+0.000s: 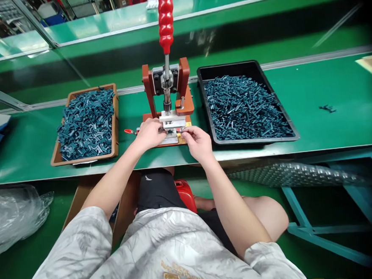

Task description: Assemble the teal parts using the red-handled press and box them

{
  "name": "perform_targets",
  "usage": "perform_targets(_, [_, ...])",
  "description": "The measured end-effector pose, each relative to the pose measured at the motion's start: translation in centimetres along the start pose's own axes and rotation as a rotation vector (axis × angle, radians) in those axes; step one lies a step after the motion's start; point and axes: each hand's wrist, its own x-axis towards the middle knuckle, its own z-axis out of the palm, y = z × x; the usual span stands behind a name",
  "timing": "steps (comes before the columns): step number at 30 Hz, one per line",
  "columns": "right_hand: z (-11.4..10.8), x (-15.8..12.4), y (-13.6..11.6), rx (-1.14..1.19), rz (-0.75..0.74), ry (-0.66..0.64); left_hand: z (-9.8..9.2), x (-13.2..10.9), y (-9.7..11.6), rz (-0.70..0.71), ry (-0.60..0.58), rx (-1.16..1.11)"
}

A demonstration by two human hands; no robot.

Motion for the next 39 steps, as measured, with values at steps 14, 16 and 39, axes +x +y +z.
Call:
perform_targets(14, [2.1, 4.1, 0.7, -0.177, -0.128, -0.206, -0.8, -0.7, 0.0, 0.039, -0.077, -0.035])
perform_targets(16, [2.1, 4.1, 0.9, -0.188, -0.118, -0.218, -0.6, -0.7, -0.1, 0.04, -0.067, -0.036])
perform_targets(39, [1.1, 4.4, 0.2, -0.294, -0.333, -0.266, -0.9, -5.9, -3.9, 0.066, 0.671, -0.128])
